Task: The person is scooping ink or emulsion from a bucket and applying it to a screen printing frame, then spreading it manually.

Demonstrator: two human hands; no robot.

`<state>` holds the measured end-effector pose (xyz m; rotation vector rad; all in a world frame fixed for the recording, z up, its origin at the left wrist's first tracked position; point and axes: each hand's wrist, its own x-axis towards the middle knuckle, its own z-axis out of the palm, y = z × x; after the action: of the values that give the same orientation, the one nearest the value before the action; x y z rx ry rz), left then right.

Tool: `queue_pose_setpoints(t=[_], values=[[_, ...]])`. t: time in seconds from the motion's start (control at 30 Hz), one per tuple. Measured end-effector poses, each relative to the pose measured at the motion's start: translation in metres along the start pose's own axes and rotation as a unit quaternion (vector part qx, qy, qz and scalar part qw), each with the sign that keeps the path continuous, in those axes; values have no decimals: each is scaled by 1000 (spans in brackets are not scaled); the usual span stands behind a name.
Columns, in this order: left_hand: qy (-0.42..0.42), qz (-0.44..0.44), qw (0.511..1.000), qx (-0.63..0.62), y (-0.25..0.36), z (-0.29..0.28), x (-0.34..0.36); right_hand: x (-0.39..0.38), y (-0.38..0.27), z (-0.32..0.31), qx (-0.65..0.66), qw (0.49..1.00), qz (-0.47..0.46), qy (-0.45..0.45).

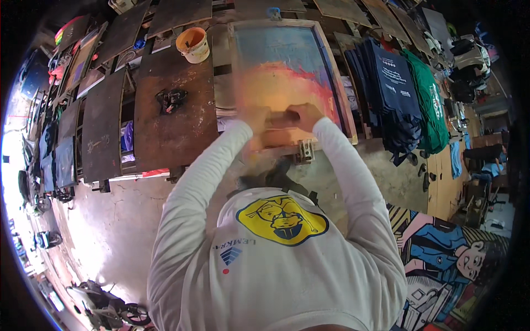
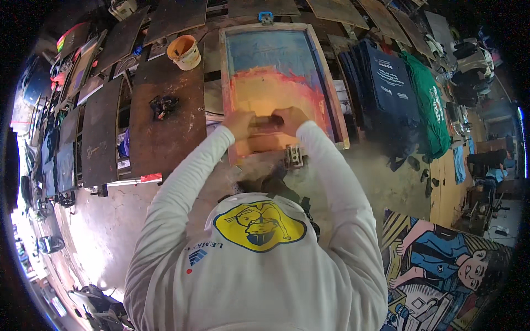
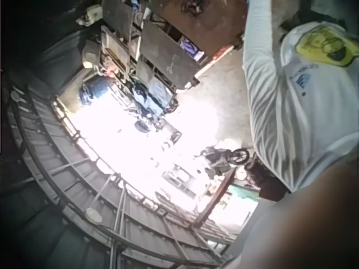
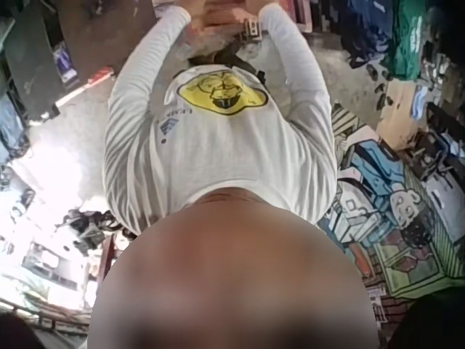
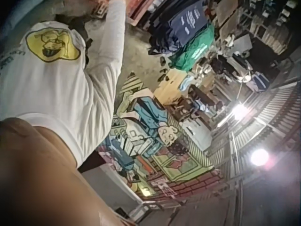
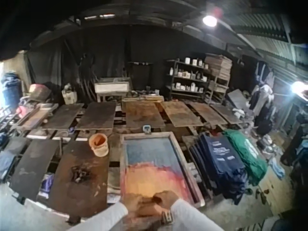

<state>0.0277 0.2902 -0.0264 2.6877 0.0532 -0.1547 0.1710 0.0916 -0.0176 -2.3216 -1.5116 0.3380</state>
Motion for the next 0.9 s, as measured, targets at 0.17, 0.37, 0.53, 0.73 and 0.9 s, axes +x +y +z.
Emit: queue_pose_setpoints(t=[0.17, 0.37, 0.53, 0.73, 0.9], values=[[-93, -10, 994, 49, -33, -10, 60, 65, 37, 1, 23, 991, 20, -132], [-122, -74, 990, 6, -46, -10, 76, 101, 52, 8, -19, 989, 1, -149], [32, -79, 994, 69, -51, -3, 81, 111, 48, -6, -32, 989, 39, -137], [165, -94, 981, 26, -53, 8, 88, 112, 34, -34, -53, 992, 47, -104], [251, -94, 962, 53, -43, 18, 80, 81, 22, -29, -108, 994, -13, 20]])
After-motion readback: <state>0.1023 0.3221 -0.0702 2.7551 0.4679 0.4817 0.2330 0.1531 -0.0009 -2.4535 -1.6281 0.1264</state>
